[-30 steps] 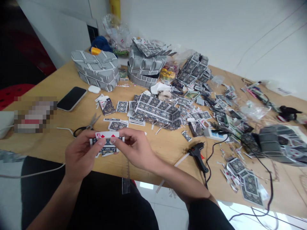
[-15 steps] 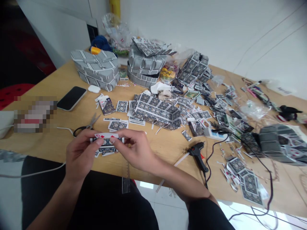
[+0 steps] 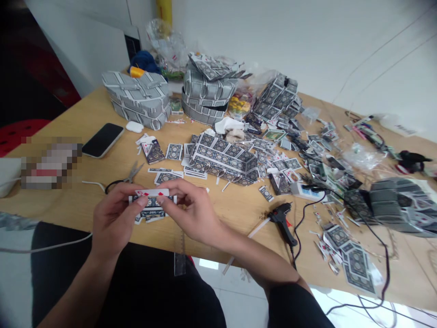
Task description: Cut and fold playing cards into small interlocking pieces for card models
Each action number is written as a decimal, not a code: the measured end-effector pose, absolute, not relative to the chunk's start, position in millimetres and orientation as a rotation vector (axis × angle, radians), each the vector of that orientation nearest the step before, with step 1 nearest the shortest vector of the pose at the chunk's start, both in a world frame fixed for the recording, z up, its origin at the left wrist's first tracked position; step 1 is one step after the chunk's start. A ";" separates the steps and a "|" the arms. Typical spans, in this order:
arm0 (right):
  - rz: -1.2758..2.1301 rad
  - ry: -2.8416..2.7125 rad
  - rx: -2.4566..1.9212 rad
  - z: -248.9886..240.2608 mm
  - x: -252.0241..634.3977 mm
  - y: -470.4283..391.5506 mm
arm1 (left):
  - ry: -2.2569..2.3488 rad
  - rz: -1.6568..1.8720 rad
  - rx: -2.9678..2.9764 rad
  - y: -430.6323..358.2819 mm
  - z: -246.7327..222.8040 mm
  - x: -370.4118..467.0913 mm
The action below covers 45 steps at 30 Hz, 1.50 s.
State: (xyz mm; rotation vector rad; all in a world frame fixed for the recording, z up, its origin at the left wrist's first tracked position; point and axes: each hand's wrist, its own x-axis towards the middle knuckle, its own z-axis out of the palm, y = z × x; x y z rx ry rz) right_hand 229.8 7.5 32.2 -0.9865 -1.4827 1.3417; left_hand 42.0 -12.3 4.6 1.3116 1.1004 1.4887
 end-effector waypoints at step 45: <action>1.414 -1.381 -0.819 32.7 230.1 8.5 | 1.028 1.542 1.521 -20.0 11.1 40.2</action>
